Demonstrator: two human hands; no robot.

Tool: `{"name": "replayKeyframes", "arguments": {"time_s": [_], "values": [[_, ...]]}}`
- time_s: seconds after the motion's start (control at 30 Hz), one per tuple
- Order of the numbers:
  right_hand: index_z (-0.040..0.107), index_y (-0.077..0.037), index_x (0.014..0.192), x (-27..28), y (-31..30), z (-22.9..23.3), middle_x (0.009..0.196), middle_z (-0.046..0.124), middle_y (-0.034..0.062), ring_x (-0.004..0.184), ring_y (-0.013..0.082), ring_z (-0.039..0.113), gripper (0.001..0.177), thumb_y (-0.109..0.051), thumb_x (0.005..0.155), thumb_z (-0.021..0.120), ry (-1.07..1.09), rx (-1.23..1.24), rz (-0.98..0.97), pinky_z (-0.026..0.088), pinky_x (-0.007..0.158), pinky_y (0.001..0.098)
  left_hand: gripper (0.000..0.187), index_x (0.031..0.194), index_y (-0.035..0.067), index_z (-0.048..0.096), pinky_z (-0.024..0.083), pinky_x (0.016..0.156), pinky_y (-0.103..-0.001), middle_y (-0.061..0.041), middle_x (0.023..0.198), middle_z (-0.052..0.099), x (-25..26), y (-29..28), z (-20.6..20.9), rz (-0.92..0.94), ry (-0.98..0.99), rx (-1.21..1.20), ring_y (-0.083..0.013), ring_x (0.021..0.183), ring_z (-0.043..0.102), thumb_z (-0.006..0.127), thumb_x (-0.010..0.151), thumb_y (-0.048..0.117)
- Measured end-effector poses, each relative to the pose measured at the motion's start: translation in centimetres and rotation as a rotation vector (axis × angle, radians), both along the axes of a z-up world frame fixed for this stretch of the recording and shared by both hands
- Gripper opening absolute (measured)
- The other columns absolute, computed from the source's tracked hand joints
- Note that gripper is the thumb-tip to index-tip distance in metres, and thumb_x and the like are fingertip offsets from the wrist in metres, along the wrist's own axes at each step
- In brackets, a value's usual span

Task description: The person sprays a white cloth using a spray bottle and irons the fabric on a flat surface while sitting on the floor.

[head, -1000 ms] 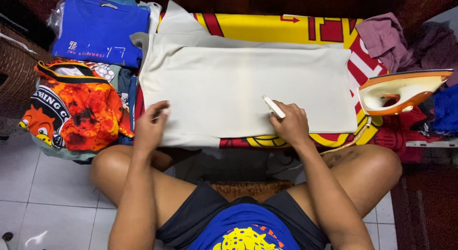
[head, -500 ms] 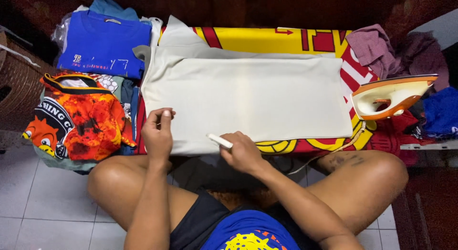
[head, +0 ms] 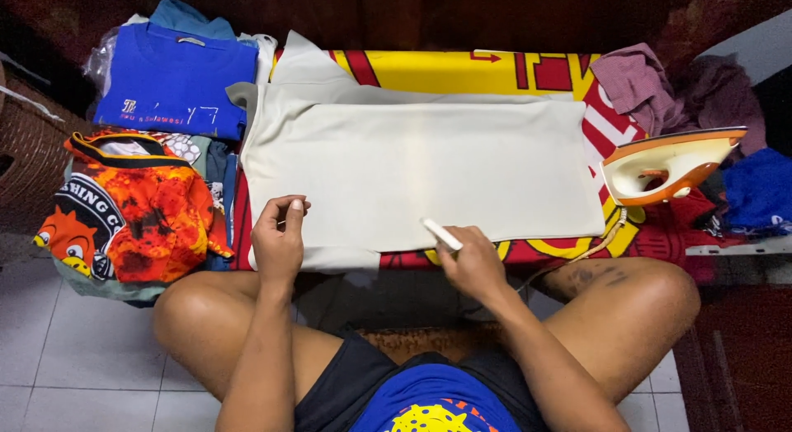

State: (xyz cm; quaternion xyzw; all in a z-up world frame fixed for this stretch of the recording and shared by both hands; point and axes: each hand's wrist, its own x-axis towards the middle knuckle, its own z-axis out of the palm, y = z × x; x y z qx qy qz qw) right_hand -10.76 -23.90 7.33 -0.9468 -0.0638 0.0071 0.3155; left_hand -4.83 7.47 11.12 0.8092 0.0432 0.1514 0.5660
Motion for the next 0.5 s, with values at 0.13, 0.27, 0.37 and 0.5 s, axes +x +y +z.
{"name": "replayKeyframes", "arguments": {"time_s": [0.13,0.27,0.37,0.5], "values": [[0.070,-0.012,0.122,0.0,-3.6,-1.2,0.100,0.072,0.0205,0.104,0.0420,0.068,0.036,-0.023,0.087,0.070,0.033,-0.040,-0.162,0.054,0.092,0.0500,0.016,0.106,0.009,0.074,0.057,0.079,-0.035,-0.009,0.092,0.076,0.4,-0.7,0.3,-0.010,0.048,0.017,-0.0224,0.090,0.072,0.062,0.103,0.018],[0.070,-0.015,0.120,-1.5,-6.2,0.4,0.092,0.069,0.0252,0.097,0.0478,0.069,0.036,-0.028,0.086,0.071,0.146,-0.116,-0.282,0.055,0.086,0.0539,0.018,0.107,0.009,0.074,0.057,0.081,-0.040,-0.011,0.095,0.076,0.9,-0.1,-1.2,-0.013,0.152,0.072,-0.0279,0.090,0.073,0.063,0.102,0.023],[0.069,-0.012,0.122,-0.7,-8.6,4.3,0.099,0.071,0.0313,0.105,0.0502,0.069,0.040,-0.034,0.089,0.065,0.376,-0.285,-0.281,0.053,0.092,0.0578,0.018,0.108,0.013,0.074,0.057,0.082,-0.040,-0.008,0.097,0.077,1.8,1.1,-3.7,0.016,0.243,0.108,-0.0260,0.091,0.073,0.066,0.099,0.027],[0.069,-0.008,0.128,2.0,-15.4,4.2,0.111,0.074,0.0325,0.114,0.0496,0.068,0.049,-0.042,0.094,0.059,0.488,-0.378,-0.372,0.052,0.097,0.0589,0.020,0.108,0.014,0.075,0.056,0.082,-0.039,-0.007,0.097,0.076,2.1,1.8,-3.8,0.030,0.260,0.114,-0.0260,0.090,0.073,0.066,0.099,0.029]]}}
